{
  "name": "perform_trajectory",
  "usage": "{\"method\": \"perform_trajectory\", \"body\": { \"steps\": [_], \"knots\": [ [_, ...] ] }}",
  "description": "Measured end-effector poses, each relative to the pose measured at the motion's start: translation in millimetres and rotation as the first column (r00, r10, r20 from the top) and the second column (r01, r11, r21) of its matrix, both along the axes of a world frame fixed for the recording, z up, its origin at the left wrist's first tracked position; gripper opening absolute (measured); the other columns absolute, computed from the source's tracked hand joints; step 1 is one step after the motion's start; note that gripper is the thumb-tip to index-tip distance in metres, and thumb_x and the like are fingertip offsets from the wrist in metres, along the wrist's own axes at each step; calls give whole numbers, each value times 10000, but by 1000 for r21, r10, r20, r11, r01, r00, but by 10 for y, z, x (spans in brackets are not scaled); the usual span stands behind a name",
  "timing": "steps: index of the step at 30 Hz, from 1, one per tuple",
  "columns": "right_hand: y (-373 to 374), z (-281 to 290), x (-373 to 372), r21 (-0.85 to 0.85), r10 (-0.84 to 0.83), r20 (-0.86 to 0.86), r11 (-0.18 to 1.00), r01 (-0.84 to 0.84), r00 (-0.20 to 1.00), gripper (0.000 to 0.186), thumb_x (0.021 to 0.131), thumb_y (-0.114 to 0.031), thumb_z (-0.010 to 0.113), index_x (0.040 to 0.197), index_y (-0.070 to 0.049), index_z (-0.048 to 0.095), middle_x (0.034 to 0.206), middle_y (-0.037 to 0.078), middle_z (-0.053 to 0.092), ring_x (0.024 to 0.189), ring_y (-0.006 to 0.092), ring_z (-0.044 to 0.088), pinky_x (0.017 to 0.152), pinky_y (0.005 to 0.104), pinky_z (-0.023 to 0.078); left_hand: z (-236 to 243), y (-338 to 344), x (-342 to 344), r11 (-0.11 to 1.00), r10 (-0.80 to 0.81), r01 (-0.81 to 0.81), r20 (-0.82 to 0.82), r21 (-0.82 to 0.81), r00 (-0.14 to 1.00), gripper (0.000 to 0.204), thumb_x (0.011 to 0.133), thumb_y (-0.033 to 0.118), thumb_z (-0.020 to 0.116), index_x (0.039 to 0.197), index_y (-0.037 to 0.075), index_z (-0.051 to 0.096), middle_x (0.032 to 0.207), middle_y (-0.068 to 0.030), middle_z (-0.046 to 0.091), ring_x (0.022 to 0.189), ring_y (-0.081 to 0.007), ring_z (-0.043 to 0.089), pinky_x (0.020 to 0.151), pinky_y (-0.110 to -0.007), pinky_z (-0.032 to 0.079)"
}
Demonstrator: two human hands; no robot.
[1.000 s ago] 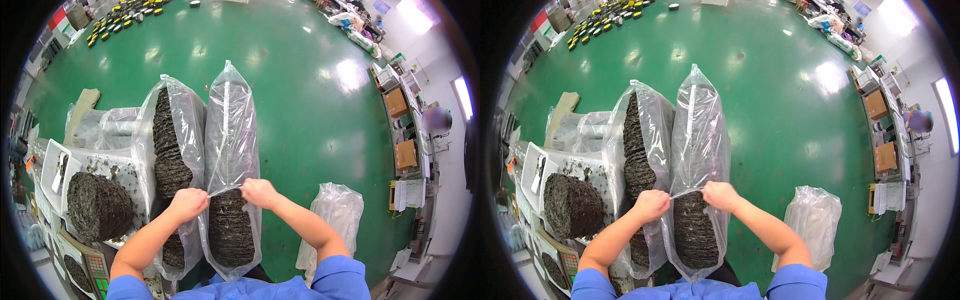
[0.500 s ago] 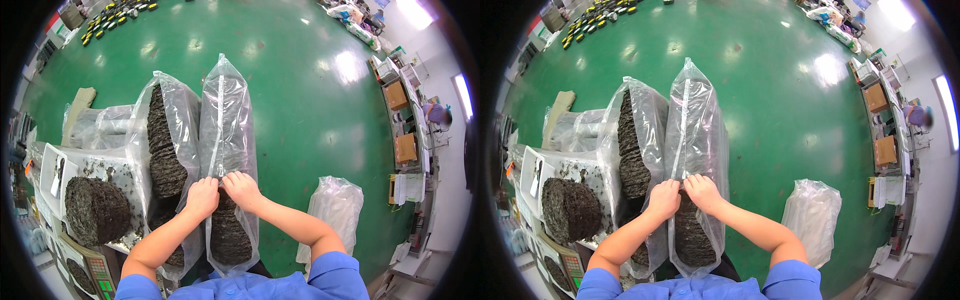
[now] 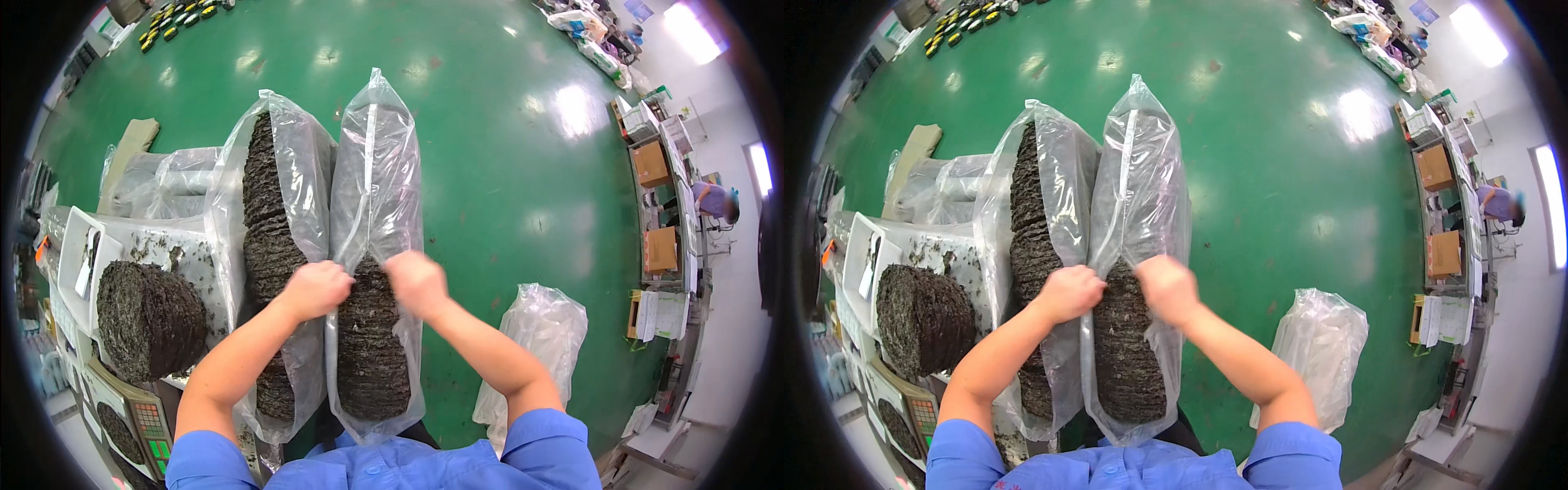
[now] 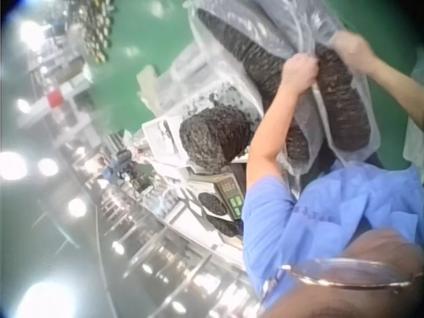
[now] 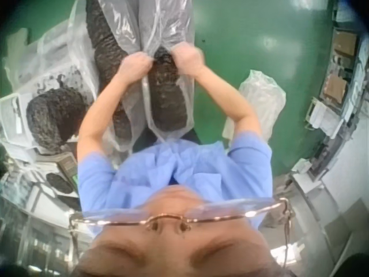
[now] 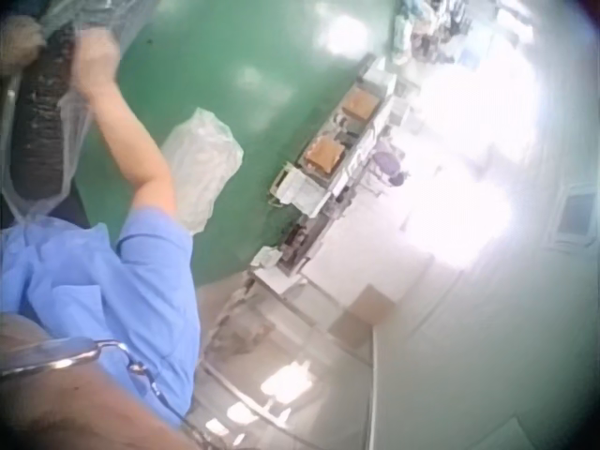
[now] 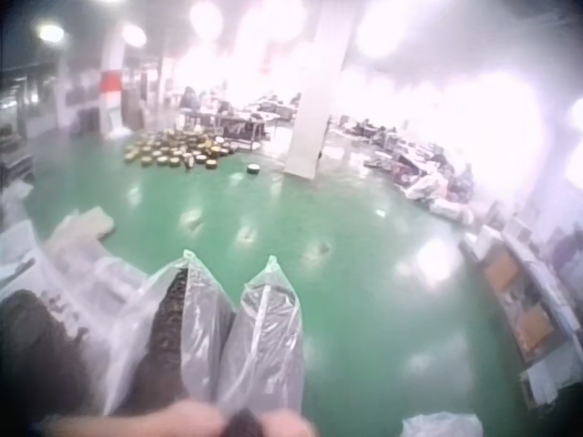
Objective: The person repeatedly places round dark seaweed cakes onto a digital scale, checks the weight, and stacks them into piles. They also place stacks into clear plastic bags. The task occurs at a workstation with multiple bins and containers.
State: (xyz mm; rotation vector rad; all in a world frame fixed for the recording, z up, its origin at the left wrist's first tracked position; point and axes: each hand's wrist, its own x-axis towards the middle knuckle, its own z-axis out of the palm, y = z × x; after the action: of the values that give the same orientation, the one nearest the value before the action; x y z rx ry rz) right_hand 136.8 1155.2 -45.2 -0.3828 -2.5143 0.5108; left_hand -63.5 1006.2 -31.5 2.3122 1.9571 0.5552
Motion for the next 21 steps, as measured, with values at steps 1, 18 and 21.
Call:
{"method": "perform_trajectory", "body": {
  "steps": [1, 18, 21],
  "knots": [
    [251, -53, 216, 25, -169, -21, 985, 170, 985, 44, 852, -68, 594, 855, -70, 638, 766, 100, 617, 709, 292, 625, 627, 402, 529, -17, -140, -132, 996, 83, -84, 37, 16, 996, 155, 829, 197, 644, 731, 91, 589, 696, -56, 563, 680, -246, 601, 580, -386, 510],
    [880, -221, -1219, 10, -437, 169, 897, 442, 883, 410, 769, -219, 683, 1107, -25, 553, 1140, 157, 577, 1126, 329, 545, 922, 435, 485, -152, 1346, -34, 783, 613, -622, 156, 9, 774, 283, 842, 232, 655, 964, 16, 519, 947, -159, 560, 921, -347, 586, 771, -450, 469],
    [943, -289, -1297, 333, -373, 196, 895, 296, 907, 129, 779, -159, 640, 848, -77, 569, 862, 83, 622, 850, 260, 655, 647, 358, 554, -149, 1385, -164, 815, 574, -579, 136, -6, 807, 273, 855, 256, 642, 935, 21, 528, 941, -156, 565, 927, -337, 589, 768, -455, 470]
  ]
}}
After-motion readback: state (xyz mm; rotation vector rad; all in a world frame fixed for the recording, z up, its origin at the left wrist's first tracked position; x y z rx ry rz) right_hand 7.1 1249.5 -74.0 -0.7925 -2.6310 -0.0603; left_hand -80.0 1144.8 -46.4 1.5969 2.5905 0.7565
